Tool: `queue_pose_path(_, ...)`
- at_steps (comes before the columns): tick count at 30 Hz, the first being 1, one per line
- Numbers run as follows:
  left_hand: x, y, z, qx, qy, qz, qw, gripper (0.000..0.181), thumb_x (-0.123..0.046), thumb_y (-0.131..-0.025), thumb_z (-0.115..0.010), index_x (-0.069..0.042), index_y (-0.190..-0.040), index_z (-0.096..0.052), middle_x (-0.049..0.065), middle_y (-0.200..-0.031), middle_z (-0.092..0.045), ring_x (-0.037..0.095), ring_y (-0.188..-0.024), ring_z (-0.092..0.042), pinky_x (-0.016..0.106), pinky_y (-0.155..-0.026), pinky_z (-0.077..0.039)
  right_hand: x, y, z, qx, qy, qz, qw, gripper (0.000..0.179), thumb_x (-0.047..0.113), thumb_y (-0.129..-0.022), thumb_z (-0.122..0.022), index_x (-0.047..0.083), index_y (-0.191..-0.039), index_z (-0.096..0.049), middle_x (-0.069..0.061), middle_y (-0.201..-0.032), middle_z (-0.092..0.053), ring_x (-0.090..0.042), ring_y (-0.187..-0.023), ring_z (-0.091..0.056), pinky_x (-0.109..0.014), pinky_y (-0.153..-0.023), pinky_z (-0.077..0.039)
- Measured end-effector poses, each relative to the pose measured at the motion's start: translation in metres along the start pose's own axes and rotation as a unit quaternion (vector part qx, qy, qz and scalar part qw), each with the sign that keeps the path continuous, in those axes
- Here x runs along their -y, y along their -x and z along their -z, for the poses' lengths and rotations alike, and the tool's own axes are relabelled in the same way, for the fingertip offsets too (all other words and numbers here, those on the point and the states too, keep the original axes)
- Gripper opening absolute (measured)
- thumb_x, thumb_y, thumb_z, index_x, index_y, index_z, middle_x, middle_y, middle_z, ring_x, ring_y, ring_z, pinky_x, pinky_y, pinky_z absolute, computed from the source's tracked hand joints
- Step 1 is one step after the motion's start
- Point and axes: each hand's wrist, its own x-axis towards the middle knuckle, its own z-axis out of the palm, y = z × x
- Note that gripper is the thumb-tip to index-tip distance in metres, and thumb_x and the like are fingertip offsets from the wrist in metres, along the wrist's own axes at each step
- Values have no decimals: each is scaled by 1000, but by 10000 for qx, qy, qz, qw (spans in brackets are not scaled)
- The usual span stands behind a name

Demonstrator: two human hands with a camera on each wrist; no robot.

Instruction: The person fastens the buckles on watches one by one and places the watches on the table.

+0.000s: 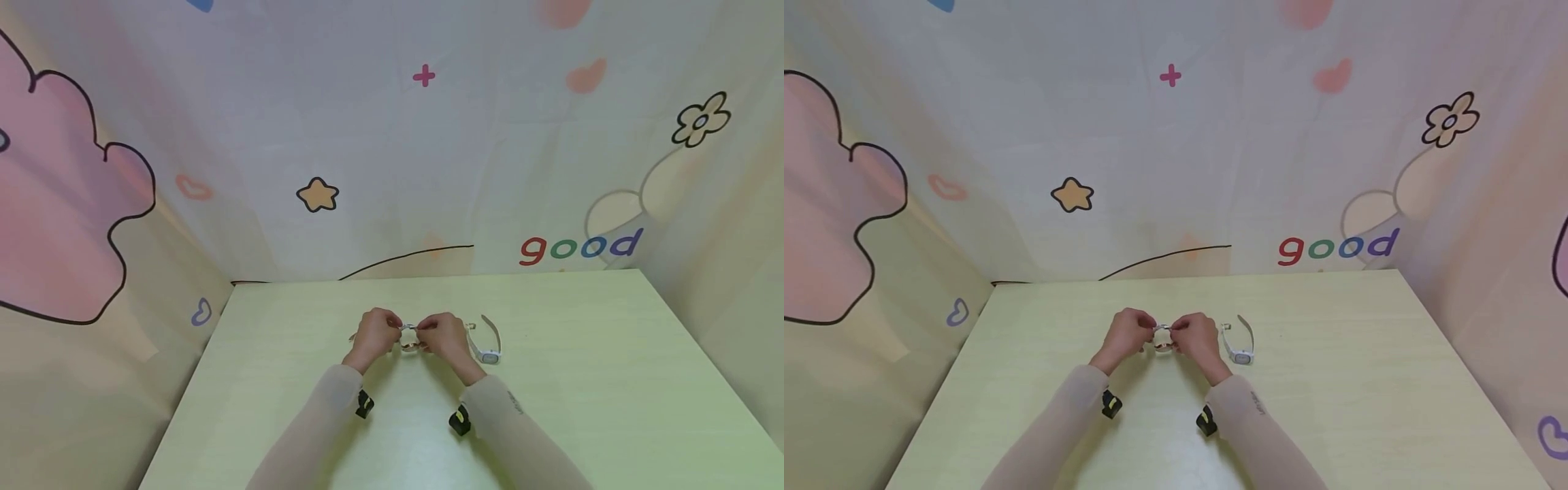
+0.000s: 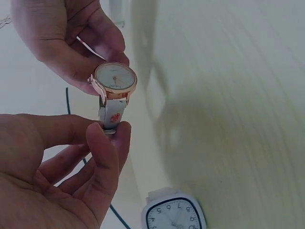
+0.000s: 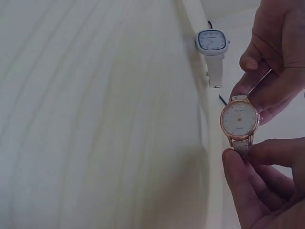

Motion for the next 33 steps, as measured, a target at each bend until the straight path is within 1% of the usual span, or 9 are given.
queue_pose_path(3, 0, -3, -5, -70, -349, 157, 9992, 16, -2, -81, -65, -7, -93, -74, 7, -85, -73, 14, -63, -62, 25, -54, -44, -3, -2, -2, -27, 342, -53, 9994, 7, 11, -83, -74, 6, -84, -77, -4, -69, -73, -9, -53, -63, -21, -50, -49)
queue_pose_path(7, 5, -6, -11, -111, -554, 155, 9983, 13, -1, -79, -66, -6, -87, -75, 7, -89, -73, 18, -74, -59, 27, -60, -44, -7, -5, -4, -15, 737, -126, 9972, 5, 13, -81, -74, 10, -79, -78, 0, -65, -69, -9, -54, -57, -21, -49, -42)
queue_pose_path(13, 9, -8, -15, -230, -626, 49, 9978, 7, -4, -81, -69, -5, -84, -75, 8, -88, -73, 20, -77, -61, 29, -66, -49, -12, -9, -6, -13, 794, -82, 9968, 5, 14, -79, -74, 11, -77, -77, 1, -65, -67, -11, -57, -56, -22, -49, -41)
queue_pose_path(18, 7, -5, -11, -338, -735, 72, 9967, 13, -9, -82, -69, -5, -93, -74, 9, -95, -73, 22, -83, -64, 34, -70, -52, -14, -10, -4, -26, 786, 24, 9969, 8, 15, -80, -72, 9, -82, -77, 0, -65, -68, -11, -57, -56, -23, -51, -42)
queue_pose_path(22, 4, -2, -6, -411, -607, -122, 9972, 19, -12, -83, -66, -4, -99, -73, 9, -95, -74, 22, -82, -67, 35, -69, -54, -11, -5, 1, -12, 502, -84, 9987, 13, 16, -83, -70, 7, -91, -75, -4, -67, -71, -12, -54, -63, -24, -51, -46)
queue_pose_path(26, 0, 4, 0, -566, -412, -254, 9972, 20, -16, -85, -65, -6, -100, -73, 8, -94, -74, 21, -83, -68, 35, -70, -55, -6, 4, 11, 177, -140, -132, 9997, 17, 16, -88, -68, 4, -100, -71, -14, -83, -75, -21, -63, -72, -28, -56, -57)
queue_pose_path(29, -7, 11, 4, -639, -244, -332, 9971, 20, -19, -87, -64, -6, -101, -73, 6, -92, -73, 19, -80, -66, 32, -67, -53, -1, 13, 23, 258, -435, 97, 9987, 21, 14, -90, -66, 1, -106, -70, -19, -93, -74, -28, -73, -74, -33, -60, -60)
queue_pose_path(31, -12, 16, 6, -642, -150, -410, 9970, 21, -20, -89, -64, -8, -102, -73, 5, -92, -73, 18, -79, -66, 31, -64, -51, 3, 20, 33, 249, -449, 303, 9982, 23, 14, -90, -65, 0, -108, -69, -19, -96, -73, -31, -77, -74, -34, -62, -60)
queue_pose_path(33, -18, 20, 7, -631, 13, -535, 9966, 21, -21, -89, -64, -8, -104, -72, 5, -92, -72, 18, -79, -66, 31, -65, -51, 7, 25, 43, 167, -348, 475, 9981, 23, 15, -91, -65, 2, -109, -69, -17, -96, -73, -29, -75, -74, -35, -62, -61)
